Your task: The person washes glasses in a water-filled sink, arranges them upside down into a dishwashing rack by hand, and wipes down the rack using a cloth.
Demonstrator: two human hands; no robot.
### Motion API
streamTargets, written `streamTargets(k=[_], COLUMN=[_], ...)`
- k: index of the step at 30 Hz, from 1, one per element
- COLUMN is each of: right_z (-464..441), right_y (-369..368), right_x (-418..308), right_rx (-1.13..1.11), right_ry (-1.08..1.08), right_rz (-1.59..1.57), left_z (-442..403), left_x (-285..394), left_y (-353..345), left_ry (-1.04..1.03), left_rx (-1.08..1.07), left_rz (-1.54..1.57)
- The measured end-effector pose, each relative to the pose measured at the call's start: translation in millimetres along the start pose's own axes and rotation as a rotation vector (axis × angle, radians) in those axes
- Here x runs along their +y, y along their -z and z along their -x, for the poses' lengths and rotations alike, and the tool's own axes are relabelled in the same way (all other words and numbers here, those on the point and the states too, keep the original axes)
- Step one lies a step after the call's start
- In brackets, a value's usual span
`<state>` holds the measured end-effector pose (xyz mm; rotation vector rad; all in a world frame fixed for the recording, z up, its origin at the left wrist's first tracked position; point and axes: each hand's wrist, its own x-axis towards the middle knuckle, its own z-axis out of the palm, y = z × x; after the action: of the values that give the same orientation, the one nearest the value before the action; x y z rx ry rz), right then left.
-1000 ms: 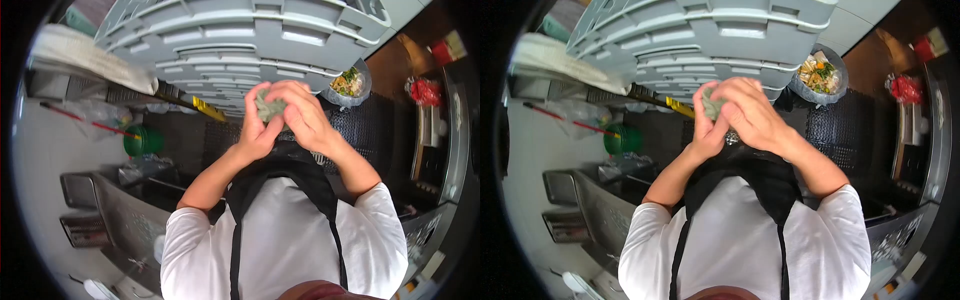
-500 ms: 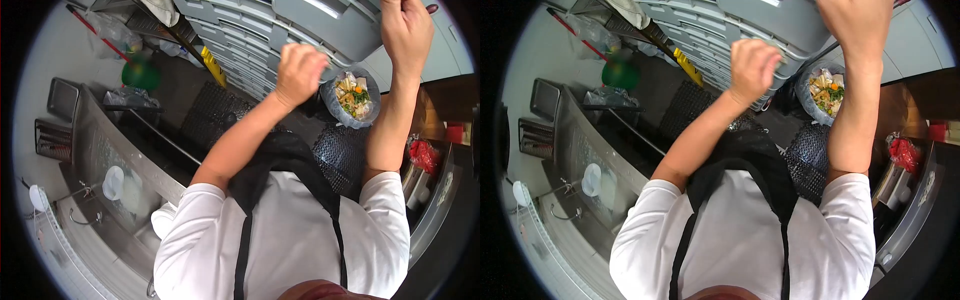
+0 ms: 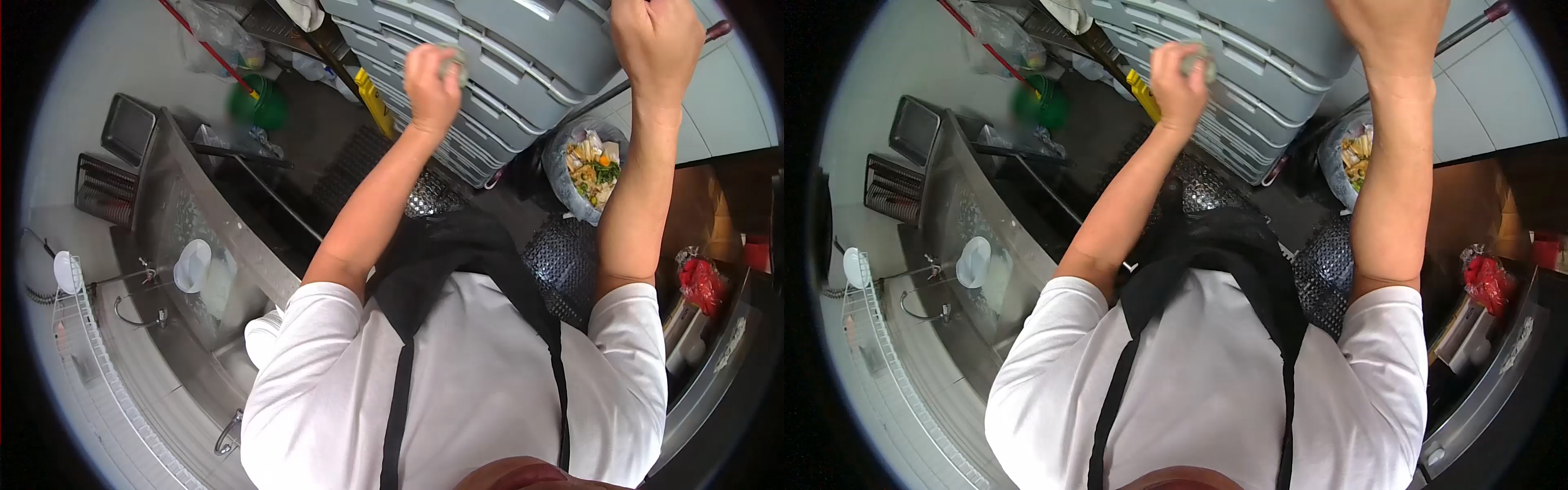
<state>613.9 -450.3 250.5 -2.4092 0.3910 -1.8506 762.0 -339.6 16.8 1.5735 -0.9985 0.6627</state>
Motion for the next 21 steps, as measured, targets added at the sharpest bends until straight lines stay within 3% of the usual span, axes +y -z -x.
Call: streamTargets(k=[2,5,8,9,11,13,15,19,21], right_z=[2.1,2.2,2.5,2.7,12.4,13.5,2.9,2.4,0.8], right_y=[0.5,-2.7,-3.3,-2.7,-39.0,-39.1,-1.3,0.4,-2.5], right_x=[-5.6,6.0,10.6,13.4,100.0,99.9,12.5,-11.3,-19.7], right_rx=[0.023,0.014,-0.008,-0.008,-0.125,-0.127,-0.007,0.013,0.043], right_ry=[-0.009,-0.046,-0.051,-0.046,-0.047,-0.035,-0.008,-0.032,-0.006], right_rz=[-0.002,-0.035,-0.064,-0.064,-0.538,-0.537,-0.054,-0.017,0.024], left_z=[-14.7,-17.5,13.0,16.2,18.7,12.0,4.5,22.6,17.8], left_x=[5.8,59.1,43.7,31.6,12.0,7.9,16.0,63.6,55.2], left_y=[7.5,3.3,-15.0,-16.6,-10.5,-8.9,-12.3,-22.8,-19.4], left_ry=[0.305,-0.088,-0.326,-0.269,-0.147,0.029,0.233,-0.13,-0.169], left_rx=[0.16,0.047,-0.041,-0.038,-0.05,0.057,0.173,0.003,-0.034], left_rz=[0.048,0.184,0.098,0.075,0.035,0.057,0.125,0.033,0.032])
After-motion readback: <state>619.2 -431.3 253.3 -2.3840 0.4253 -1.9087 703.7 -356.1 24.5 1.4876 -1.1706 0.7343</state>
